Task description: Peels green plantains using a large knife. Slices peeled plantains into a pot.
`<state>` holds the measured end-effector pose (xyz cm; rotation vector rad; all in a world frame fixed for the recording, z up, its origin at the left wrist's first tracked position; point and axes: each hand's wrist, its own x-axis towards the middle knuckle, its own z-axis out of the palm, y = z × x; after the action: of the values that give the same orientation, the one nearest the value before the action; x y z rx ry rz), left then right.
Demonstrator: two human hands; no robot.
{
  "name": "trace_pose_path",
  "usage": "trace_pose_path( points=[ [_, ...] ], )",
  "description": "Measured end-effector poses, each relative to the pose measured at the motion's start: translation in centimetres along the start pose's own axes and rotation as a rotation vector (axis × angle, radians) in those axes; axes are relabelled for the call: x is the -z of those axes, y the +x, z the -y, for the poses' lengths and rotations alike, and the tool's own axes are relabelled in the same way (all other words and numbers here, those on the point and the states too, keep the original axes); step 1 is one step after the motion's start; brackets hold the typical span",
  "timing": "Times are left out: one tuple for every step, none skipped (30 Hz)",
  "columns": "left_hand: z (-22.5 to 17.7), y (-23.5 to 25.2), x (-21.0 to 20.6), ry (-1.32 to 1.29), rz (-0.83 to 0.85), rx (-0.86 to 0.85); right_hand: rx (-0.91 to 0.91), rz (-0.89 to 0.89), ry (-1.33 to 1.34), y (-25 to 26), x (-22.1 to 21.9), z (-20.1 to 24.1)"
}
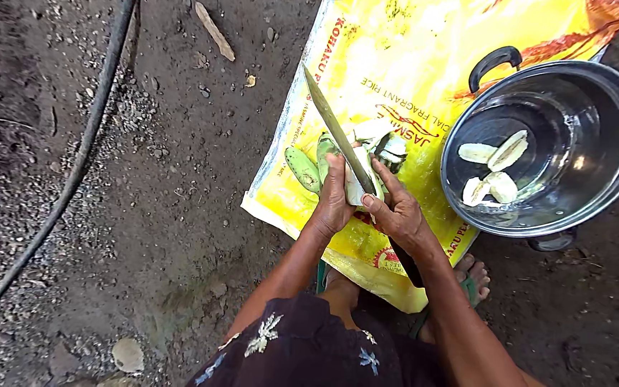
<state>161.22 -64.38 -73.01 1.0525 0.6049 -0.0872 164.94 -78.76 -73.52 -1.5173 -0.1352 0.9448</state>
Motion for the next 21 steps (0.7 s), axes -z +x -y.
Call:
trace_pose_path(
  points=[
    [0.0, 0.0, -0.3, 0.019, -0.045, -0.013, 0.021, -0.010, -0.007, 0.0, -0.2, -0.1],
    [0.0, -0.1, -0.5, 0.038, -0.083, -0.017, 0.043, -0.026, -0.022, 0.0, -0.4, -0.2],
    [0.0, -0.1, -0.8, 0.049, -0.114, -0.017, 0.068, -0.046, -0.045, 0.0, -0.6, -0.3],
    [0.1, -0.1, -0.9, 0.055, -0.140, -0.015, 0.090, -0.065, -0.075, 0.0, -0.7, -0.5],
    [0.2, 0.0, -0.9, 0.052, -0.159, -0.016, 0.104, -0.079, -0.099, 0.0, -0.8, -0.6],
    [0.3, 0.0, -0.9, 0.051, -0.171, -0.017, 0.113, -0.085, -0.118, 0.0, -0.8, -0.7],
    [0.4, 0.0, -1.0, 0.052, -0.182, -0.019, 0.116, -0.087, -0.129, 0.0, -0.8, -0.8],
    [0.5, 0.1, -1.0, 0.053, -0.194, -0.027, 0.115, -0.088, -0.127, 0.0, -0.8, -0.8],
    [0.6, 0.2, -1.1, 0.054, -0.214, -0.035, 0.113, -0.088, -0.113, -0.1, -0.8, -0.8],
    [0.6, 0.2, -1.1, 0.060, -0.228, -0.047, 0.114, -0.087, -0.107, -0.1, -0.9, -0.7],
    [0.6, 0.2, -1.2, 0.063, -0.237, -0.058, 0.119, -0.090, -0.112, -0.1, -0.9, -0.7],
    [0.6, 0.2, -1.2, 0.063, -0.242, -0.060, 0.135, -0.100, -0.133, -0.1, -1.0, -0.7],
    [0.6, 0.2, -1.3, 0.061, -0.252, -0.050, 0.162, -0.118, -0.170, 0.0, -1.0, -0.8],
    [0.6, 0.2, -1.3, 0.056, -0.254, -0.025, 0.194, -0.136, -0.216, 0.1, -0.9, -1.0],
    [0.7, 0.1, -1.1, 0.047, -0.242, 0.000, 0.222, -0.149, -0.256, 0.1, -0.8, -1.1],
    [0.8, 0.1, -1.0, 0.044, -0.227, 0.010, 0.234, -0.155, -0.275, 0.2, -0.7, -1.2],
    [0.8, 0.1, -0.8, 0.050, -0.209, 0.015, 0.227, -0.155, -0.277, 0.1, -0.7, -1.2],
    [0.8, 0.1, -0.8, 0.062, -0.199, 0.012, 0.213, -0.151, -0.261, 0.0, -0.7, -1.2],
    [0.7, 0.1, -0.8, 0.075, -0.197, 0.013, 0.189, -0.140, -0.238, -0.1, -0.7, -1.1],
    [0.6, 0.0, -0.7, 0.095, -0.190, 0.023, 0.168, -0.132, -0.212, -0.1, -0.8, -1.0],
    [0.4, -0.1, -0.6, 0.123, -0.183, 0.035, 0.156, -0.126, -0.189, -0.1, -0.8, -1.0]
  ],
)
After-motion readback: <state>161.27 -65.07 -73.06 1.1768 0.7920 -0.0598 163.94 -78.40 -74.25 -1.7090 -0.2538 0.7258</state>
